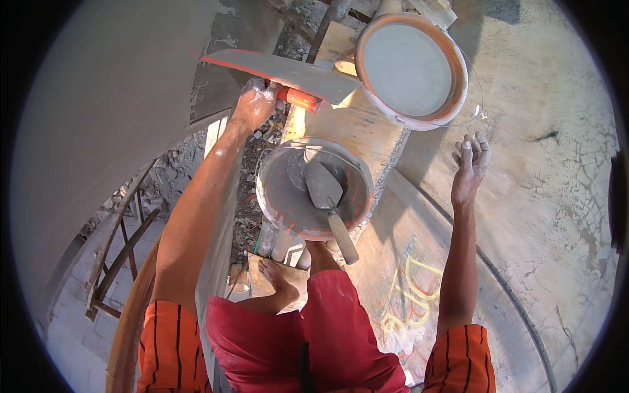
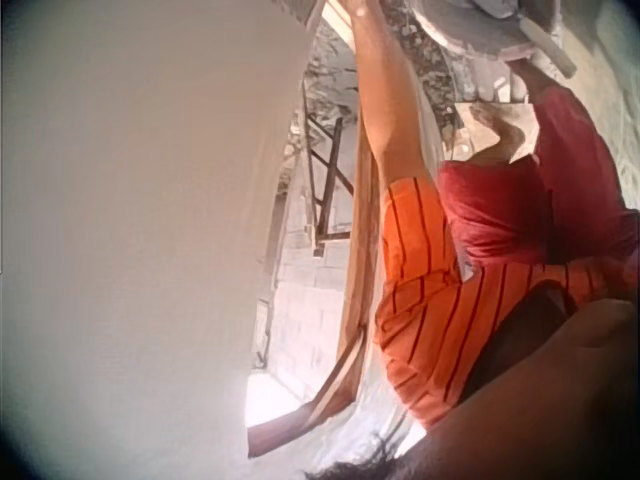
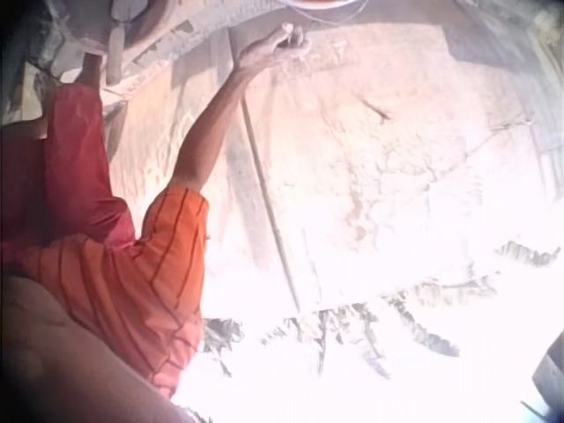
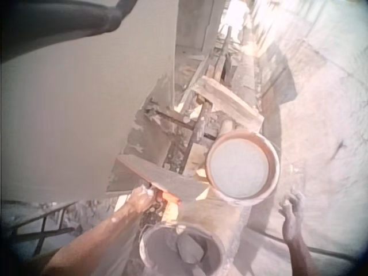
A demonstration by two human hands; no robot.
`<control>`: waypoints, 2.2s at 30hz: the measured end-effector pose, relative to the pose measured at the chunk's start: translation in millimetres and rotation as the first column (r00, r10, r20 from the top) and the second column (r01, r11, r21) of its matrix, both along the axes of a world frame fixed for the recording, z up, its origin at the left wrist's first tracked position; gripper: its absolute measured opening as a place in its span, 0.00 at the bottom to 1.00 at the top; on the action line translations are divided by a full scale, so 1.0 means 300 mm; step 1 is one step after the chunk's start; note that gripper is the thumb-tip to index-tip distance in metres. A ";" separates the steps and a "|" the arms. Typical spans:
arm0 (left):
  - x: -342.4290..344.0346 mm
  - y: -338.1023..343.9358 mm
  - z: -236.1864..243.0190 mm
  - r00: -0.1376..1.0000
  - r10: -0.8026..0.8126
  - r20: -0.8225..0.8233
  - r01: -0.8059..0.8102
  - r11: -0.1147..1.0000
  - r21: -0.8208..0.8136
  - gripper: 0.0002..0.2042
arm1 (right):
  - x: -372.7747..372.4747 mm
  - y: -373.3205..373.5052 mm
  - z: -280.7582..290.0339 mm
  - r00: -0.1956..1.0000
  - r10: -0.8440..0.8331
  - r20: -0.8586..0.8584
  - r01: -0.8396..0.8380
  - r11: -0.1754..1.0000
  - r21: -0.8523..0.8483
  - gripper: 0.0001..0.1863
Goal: The person applies plaster to a wall using a trowel and a hawk, smoothing the surface with consistent strokes. They periodically scoop more plaster from a bucket and continue spreading it across the wall area.
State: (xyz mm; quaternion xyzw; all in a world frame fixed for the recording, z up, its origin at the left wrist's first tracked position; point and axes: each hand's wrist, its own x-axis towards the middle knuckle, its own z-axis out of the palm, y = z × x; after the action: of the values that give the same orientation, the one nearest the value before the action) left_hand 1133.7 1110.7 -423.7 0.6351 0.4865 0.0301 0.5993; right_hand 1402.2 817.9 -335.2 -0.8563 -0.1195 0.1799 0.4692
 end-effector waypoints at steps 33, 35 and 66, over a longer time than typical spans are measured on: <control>-0.651 -0.355 -0.224 0.806 -0.397 0.439 0.588 0.610 -0.530 0.34 | -0.711 -0.115 -0.164 0.187 0.962 -0.198 -0.721 -0.003 -0.693 0.15; -0.525 -0.370 -0.046 0.828 -0.558 0.052 0.540 0.768 -0.344 0.19 | -0.685 -0.103 -0.163 0.179 0.957 -0.227 -0.722 -0.030 -0.691 0.15; 0.116 0.055 0.568 0.707 -0.161 0.689 -0.191 0.894 0.405 0.22 | -0.295 0.323 0.293 -0.050 0.888 0.457 -0.364 0.410 -0.836 0.14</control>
State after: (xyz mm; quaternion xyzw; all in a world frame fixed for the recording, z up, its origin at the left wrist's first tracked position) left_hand 1168.4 1127.1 -253.2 0.6905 0.2044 0.3869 0.5760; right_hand 1313.6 914.8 -247.3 -0.7052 -0.7012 -0.0876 -0.0576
